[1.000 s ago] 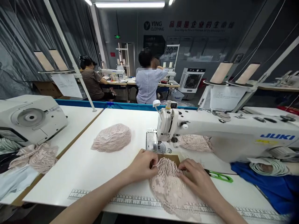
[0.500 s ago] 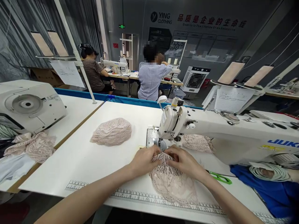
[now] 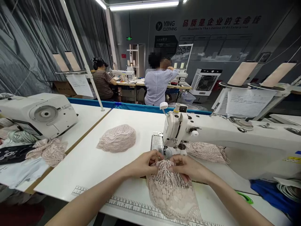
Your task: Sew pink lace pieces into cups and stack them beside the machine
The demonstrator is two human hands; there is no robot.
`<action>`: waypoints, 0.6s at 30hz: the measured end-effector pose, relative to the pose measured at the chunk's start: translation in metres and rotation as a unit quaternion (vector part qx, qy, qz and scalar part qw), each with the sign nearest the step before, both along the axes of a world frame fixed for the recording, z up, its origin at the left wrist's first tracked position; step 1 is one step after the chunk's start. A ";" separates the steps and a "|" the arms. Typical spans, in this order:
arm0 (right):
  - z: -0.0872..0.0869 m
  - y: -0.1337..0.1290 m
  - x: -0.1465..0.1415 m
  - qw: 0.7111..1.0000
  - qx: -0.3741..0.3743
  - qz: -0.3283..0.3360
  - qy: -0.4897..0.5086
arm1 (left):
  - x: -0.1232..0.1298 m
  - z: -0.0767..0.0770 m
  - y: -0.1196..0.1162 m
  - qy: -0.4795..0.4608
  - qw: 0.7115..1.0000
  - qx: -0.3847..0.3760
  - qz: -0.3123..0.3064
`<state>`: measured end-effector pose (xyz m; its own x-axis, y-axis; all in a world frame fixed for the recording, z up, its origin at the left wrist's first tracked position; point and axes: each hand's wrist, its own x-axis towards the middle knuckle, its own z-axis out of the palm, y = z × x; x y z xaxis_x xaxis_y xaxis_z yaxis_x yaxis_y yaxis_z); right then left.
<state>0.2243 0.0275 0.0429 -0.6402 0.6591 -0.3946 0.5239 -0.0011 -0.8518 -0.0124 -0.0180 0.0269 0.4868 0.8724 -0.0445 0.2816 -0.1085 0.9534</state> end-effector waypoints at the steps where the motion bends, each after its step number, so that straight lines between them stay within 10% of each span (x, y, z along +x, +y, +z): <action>1: -0.004 0.000 0.000 1.000 -0.007 -0.004 0.014 | 0.000 0.002 0.002 0.012 1.000 -0.013 -0.009; 8: -0.026 -0.002 -0.001 0.997 0.020 -0.038 0.066 | 0.021 0.011 0.015 0.121 0.992 0.041 0.010; 18: -0.010 -0.003 0.004 0.991 0.054 -0.101 0.067 | 0.028 -0.010 0.019 0.150 0.982 0.105 0.055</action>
<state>0.2279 0.0241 0.0334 -0.5331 0.8129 -0.2347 0.4038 0.0007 -0.9148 0.0158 0.0008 0.0169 0.3818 0.9241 0.0140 0.5676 -0.2464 0.7855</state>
